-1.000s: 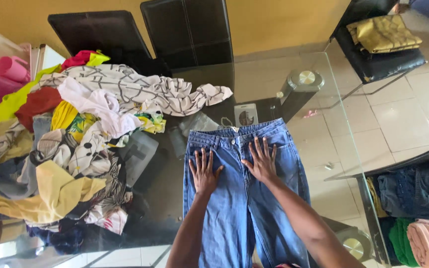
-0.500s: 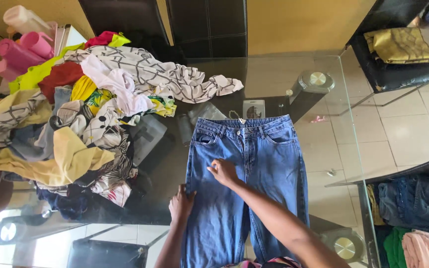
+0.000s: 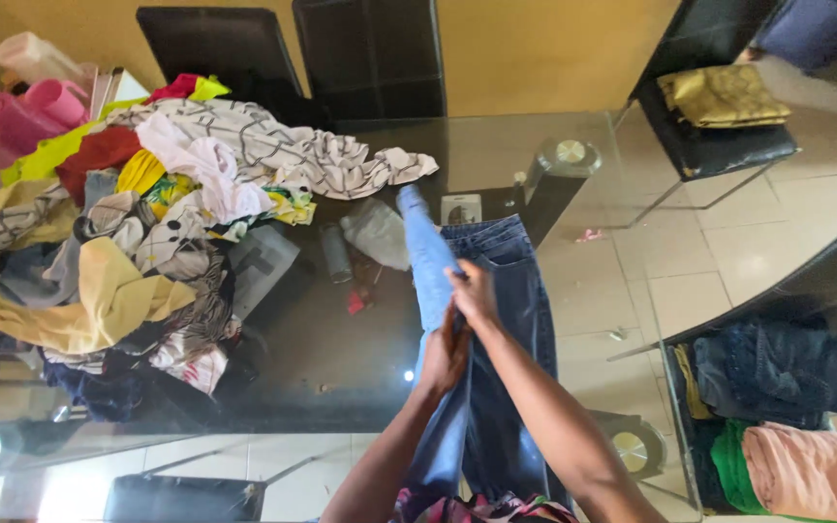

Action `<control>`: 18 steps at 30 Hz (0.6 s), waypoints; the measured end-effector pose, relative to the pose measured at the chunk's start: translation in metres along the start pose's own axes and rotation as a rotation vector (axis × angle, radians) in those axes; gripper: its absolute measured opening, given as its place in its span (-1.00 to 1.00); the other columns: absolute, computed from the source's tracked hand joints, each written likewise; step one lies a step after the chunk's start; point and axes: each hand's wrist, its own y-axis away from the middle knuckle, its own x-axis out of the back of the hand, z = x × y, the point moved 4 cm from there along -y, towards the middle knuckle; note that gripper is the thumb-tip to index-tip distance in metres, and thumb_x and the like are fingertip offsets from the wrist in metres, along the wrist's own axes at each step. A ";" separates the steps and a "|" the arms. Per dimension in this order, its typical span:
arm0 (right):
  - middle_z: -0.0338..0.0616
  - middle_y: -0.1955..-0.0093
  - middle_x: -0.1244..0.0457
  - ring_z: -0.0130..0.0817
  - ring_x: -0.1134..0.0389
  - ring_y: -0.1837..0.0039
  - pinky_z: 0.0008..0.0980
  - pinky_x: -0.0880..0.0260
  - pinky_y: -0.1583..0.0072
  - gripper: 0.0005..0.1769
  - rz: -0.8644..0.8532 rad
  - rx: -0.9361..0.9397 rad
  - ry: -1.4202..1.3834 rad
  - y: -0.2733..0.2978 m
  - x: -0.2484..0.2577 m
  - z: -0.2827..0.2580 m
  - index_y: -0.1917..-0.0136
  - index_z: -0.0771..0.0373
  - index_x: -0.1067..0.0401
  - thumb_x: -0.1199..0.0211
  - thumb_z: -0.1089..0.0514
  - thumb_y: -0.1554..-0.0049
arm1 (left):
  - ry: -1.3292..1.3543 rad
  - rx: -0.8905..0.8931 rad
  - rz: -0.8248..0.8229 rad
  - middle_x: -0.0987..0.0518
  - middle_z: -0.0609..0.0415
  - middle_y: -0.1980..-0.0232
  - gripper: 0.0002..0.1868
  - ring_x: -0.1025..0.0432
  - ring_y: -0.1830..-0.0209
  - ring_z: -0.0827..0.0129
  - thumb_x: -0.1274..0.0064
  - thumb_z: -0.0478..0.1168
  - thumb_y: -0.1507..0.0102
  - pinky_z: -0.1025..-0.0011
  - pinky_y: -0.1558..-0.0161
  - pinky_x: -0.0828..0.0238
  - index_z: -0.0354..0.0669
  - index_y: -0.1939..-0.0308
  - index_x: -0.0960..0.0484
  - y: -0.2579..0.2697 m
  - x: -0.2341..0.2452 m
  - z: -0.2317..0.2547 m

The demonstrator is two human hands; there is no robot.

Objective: Folding a pink shirt, a pair of blue jeans, and a pair of yellow trousers on a dining table.

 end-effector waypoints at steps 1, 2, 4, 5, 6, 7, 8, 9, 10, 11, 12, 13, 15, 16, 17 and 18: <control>0.08 0.24 -0.38 -0.30 -0.37 0.17 -0.22 -0.37 0.10 -0.66 0.006 0.001 0.001 0.001 0.021 0.010 0.02 0.36 -0.53 -0.34 0.00 -0.16 | 0.001 -0.005 -0.004 -0.62 -0.35 0.30 -0.35 -0.58 0.40 -0.14 0.07 -0.18 -0.34 0.05 0.28 -0.44 -0.13 -0.52 -0.22 0.003 -0.010 0.006; 0.03 0.25 -0.38 -0.34 -0.37 0.19 -0.23 -0.37 0.12 -0.67 0.139 0.017 -0.049 0.003 0.048 0.020 0.01 0.33 -0.52 -0.33 0.00 -0.15 | -0.014 -0.041 -0.062 -0.59 -0.36 0.33 -0.31 -0.53 0.40 -0.15 0.02 -0.19 -0.32 0.05 0.26 -0.44 -0.12 -0.54 -0.19 0.007 -0.022 0.013; -0.02 0.26 -0.39 -0.38 -0.36 0.21 -0.23 -0.36 0.13 -0.69 0.278 0.033 -0.102 0.008 0.080 0.054 -0.01 0.30 -0.52 -0.32 0.00 -0.14 | -0.032 -0.082 -0.125 -0.56 -0.37 0.36 -0.26 -0.49 0.39 -0.17 -0.02 -0.20 -0.30 0.05 0.24 -0.44 -0.11 -0.57 -0.16 0.015 -0.041 0.000; 0.02 0.26 -0.36 -0.28 -0.33 0.20 -0.19 -0.34 0.11 -0.69 0.356 -0.011 -0.095 0.007 0.095 0.079 0.04 0.34 -0.50 -0.33 0.02 -0.16 | -0.079 -0.198 -0.166 -0.59 -0.34 0.23 -0.26 -0.51 0.28 -0.12 -0.09 -0.19 -0.30 0.06 0.18 -0.45 -0.14 -0.54 -0.20 0.018 -0.053 -0.011; 0.06 0.26 -0.34 -0.17 -0.30 0.19 -0.14 -0.33 0.09 -0.68 0.433 -0.055 -0.090 0.007 0.109 0.104 0.08 0.38 -0.48 -0.34 0.03 -0.17 | -0.127 -0.313 -0.207 -0.61 -0.31 0.10 -0.26 -0.53 0.18 -0.08 -0.17 -0.18 -0.30 0.06 0.11 -0.46 -0.17 -0.51 -0.23 0.021 -0.065 -0.022; 0.06 0.26 -0.34 -0.17 -0.30 0.19 -0.14 -0.33 0.09 -0.68 0.435 -0.049 -0.091 0.008 0.113 0.134 0.08 0.38 -0.48 -0.34 0.03 -0.17 | -0.128 -0.320 -0.205 -0.61 -0.31 0.10 -0.26 -0.53 0.18 -0.08 -0.17 -0.18 -0.30 0.06 0.11 -0.46 -0.17 -0.51 -0.23 0.032 -0.062 -0.031; 0.10 0.19 -0.35 -0.09 -0.34 0.15 -0.08 -0.33 0.05 -0.66 0.414 -0.167 0.055 0.009 0.116 0.167 0.03 0.37 -0.51 -0.34 0.00 -0.21 | -0.139 -0.243 -0.237 -0.59 -0.23 -0.03 -0.25 -0.53 0.07 -0.01 -0.22 -0.13 -0.26 0.13 0.03 -0.48 -0.15 -0.48 -0.28 0.042 -0.059 -0.044; 0.14 0.12 -0.37 0.00 -0.39 0.11 -0.03 -0.34 0.01 -0.65 0.388 -0.285 0.200 0.010 0.118 0.201 -0.03 0.37 -0.54 -0.34 -0.02 -0.26 | -0.151 -0.164 -0.266 -0.57 -0.15 -0.15 -0.24 -0.53 -0.03 0.06 -0.27 -0.07 -0.21 0.20 -0.04 -0.50 -0.12 -0.45 -0.33 0.053 -0.056 -0.058; 0.14 0.12 -0.37 0.00 -0.39 0.11 -0.03 -0.34 0.01 -0.65 0.388 -0.279 0.198 0.015 0.120 0.207 -0.03 0.37 -0.54 -0.34 -0.02 -0.26 | -0.153 -0.169 -0.261 -0.57 -0.15 -0.15 -0.24 -0.53 -0.03 0.06 -0.27 -0.07 -0.21 0.20 -0.04 -0.50 -0.12 -0.45 -0.33 0.063 -0.047 -0.071; 0.13 0.06 -0.37 0.04 -0.40 0.08 -0.04 -0.37 0.01 -0.55 0.399 -0.080 0.239 0.022 0.122 0.205 -0.13 0.39 -0.45 -0.39 0.01 -0.13 | -0.185 -0.145 -0.164 -0.58 -0.11 -0.18 -0.28 -0.52 -0.07 0.06 -0.31 -0.02 -0.17 0.21 -0.10 -0.48 -0.10 -0.37 -0.44 0.074 -0.035 -0.087; 0.13 0.01 -0.37 0.08 -0.41 0.05 -0.04 -0.40 0.01 -0.37 0.406 0.121 0.278 0.029 0.122 0.203 -0.24 0.42 -0.37 -0.44 0.04 -0.01 | -0.217 -0.120 -0.067 -0.58 -0.06 -0.21 -0.31 -0.52 -0.10 0.07 -0.34 0.04 -0.13 0.22 -0.15 -0.46 -0.08 -0.29 -0.54 0.086 -0.022 -0.102; 0.13 0.01 -0.37 0.08 -0.41 0.05 -0.04 -0.40 0.01 -0.37 0.399 0.119 0.281 0.048 0.124 0.179 -0.24 0.42 -0.37 -0.44 0.04 -0.01 | -0.214 -0.113 -0.066 -0.58 -0.06 -0.21 -0.31 -0.52 -0.10 0.07 -0.34 0.04 -0.13 0.22 -0.15 -0.46 -0.08 -0.29 -0.54 0.100 -0.008 -0.101; 0.08 -0.15 -0.32 0.14 -0.42 -0.10 -0.04 -0.44 -0.08 -0.31 0.630 0.543 0.679 0.094 0.129 0.113 -0.27 0.33 -0.32 -0.47 -0.01 0.02 | -0.466 -0.100 0.060 -0.53 -0.14 -0.18 -0.20 -0.39 -0.18 -0.05 -0.42 0.13 -0.01 0.12 -0.18 -0.35 -0.17 -0.22 -0.53 0.128 0.023 -0.101; 0.08 -0.15 -0.32 0.14 -0.42 -0.10 -0.04 -0.44 -0.08 -0.31 0.626 0.544 0.682 0.110 0.127 0.113 -0.27 0.33 -0.32 -0.47 -0.01 0.02 | -0.462 -0.096 0.061 -0.53 -0.14 -0.18 -0.20 -0.39 -0.18 -0.05 -0.42 0.13 -0.01 0.12 -0.18 -0.35 -0.17 -0.22 -0.53 0.140 0.030 -0.117; 0.05 -0.06 -0.33 -0.06 -0.43 0.04 -0.14 -0.46 0.02 -0.46 0.419 0.369 0.425 0.119 0.125 0.120 -0.22 0.31 -0.38 -0.42 0.04 -0.05 | -0.558 -0.118 0.060 -0.57 -0.11 -0.11 -0.19 -0.43 -0.13 -0.05 -0.40 0.19 0.03 0.10 -0.15 -0.37 -0.13 -0.18 -0.56 0.153 0.036 -0.131; 0.01 0.02 -0.35 -0.26 -0.43 0.18 -0.24 -0.47 0.11 -0.61 0.210 0.194 0.169 0.130 0.119 0.128 -0.17 0.29 -0.43 -0.37 0.10 -0.12 | -0.654 -0.140 0.060 -0.61 -0.09 -0.04 -0.18 -0.46 -0.07 -0.04 -0.39 0.24 0.08 0.08 -0.11 -0.39 -0.10 -0.13 -0.60 0.166 0.042 -0.145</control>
